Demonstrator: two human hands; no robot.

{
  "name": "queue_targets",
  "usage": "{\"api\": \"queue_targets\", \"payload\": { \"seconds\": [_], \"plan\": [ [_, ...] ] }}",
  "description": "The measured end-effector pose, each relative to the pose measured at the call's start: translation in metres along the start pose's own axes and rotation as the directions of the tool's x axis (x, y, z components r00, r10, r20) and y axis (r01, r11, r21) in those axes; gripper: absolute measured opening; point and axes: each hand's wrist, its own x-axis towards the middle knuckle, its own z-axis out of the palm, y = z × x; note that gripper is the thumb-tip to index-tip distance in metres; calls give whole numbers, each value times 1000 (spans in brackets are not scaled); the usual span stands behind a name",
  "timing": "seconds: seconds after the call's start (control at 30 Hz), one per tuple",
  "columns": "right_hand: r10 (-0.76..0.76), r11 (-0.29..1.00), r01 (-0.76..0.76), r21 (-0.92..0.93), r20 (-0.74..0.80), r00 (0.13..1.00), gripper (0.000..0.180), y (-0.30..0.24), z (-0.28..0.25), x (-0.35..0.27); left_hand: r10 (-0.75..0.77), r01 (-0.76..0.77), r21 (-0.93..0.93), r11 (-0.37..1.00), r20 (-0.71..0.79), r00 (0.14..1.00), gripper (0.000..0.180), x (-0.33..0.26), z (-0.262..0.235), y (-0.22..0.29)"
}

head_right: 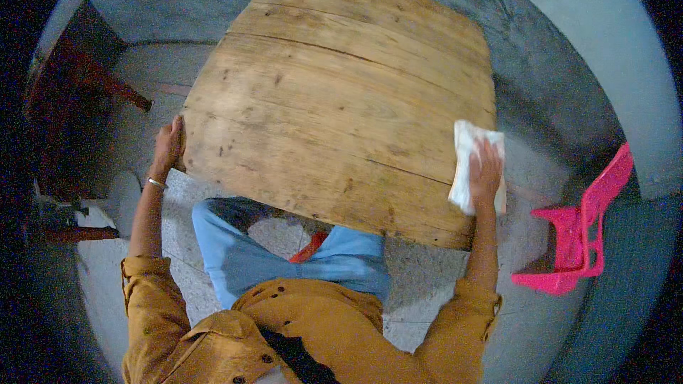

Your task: The person wipes a light wooden table with a white cloth, moving methodically across the surface. They then move to a red table and continue wiping it with the same cloth, covering the entire surface area.

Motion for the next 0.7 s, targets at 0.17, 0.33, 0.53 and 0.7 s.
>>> {"api": "queue_targets", "payload": {
  "seconds": [0.17, 0.33, 0.53, 0.7],
  "plan": [
    [-1, 1000, 0, 17, 70, 998, 37, -60, 20, 42, 51, -48, 45, 998, -64, 997, 68, 3, -2, -14],
    [-79, 991, 51, 124, 235, 969, 39, -127, -30, -41, -35, 35, -8, 999, 11, 999, 68, -6, -8, 0],
    [109, 994, -106, -29, 160, 981, 39, -84, -42, -73, 34, -40, -77, 996, -73, 997, 65, 0, 0, -26],
    [138, 989, -136, -56, 33, 990, 40, 0, 7, 2, 14, -14, -34, 999, 4, 1000, 64, 0, 1, -6]
  ]
}}
